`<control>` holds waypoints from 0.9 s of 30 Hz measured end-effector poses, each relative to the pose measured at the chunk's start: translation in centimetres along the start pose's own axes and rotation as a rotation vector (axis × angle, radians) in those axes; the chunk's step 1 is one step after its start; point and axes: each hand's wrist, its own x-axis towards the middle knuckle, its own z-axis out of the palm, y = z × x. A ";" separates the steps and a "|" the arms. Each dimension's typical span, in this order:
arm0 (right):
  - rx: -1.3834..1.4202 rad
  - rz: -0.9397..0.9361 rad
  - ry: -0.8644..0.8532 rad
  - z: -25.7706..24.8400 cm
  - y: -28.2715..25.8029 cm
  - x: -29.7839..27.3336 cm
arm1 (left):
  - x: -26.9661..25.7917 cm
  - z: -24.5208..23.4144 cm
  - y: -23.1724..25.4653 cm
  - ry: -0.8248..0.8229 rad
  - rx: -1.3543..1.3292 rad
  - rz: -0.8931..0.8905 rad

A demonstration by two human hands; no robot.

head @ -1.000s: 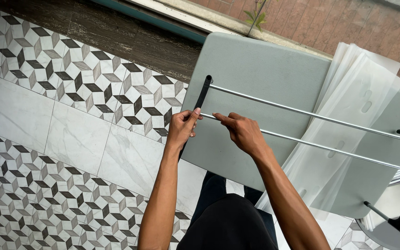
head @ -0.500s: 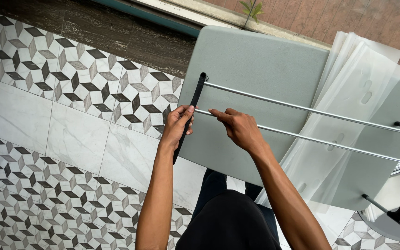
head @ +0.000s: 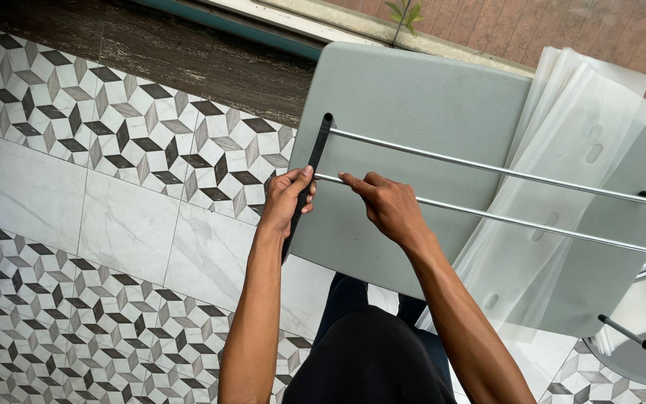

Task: The person assembles a drying rack by attaching black L-shaped brackets to a grey plastic board and inserting multiple silver metal rods through the brackets. The person handles the brackets and rods by hand, aligning and inserting them into the board.

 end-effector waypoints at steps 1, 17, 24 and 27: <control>-0.004 -0.010 0.017 0.1 0.0 0.1 | 0.0 0.1 0.2 -0.001 -0.001 0.000; -0.084 -0.076 0.150 1.2 -0.4 -0.3 | 0.5 -0.6 1.4 -0.081 0.015 -0.108; -0.062 -0.077 0.146 1.0 -0.4 -0.4 | 0.3 -0.8 0.9 -0.071 -0.037 -0.129; -0.057 -0.061 0.130 1.2 -0.4 -0.6 | 0.4 -1.0 0.8 -0.102 -0.088 -0.152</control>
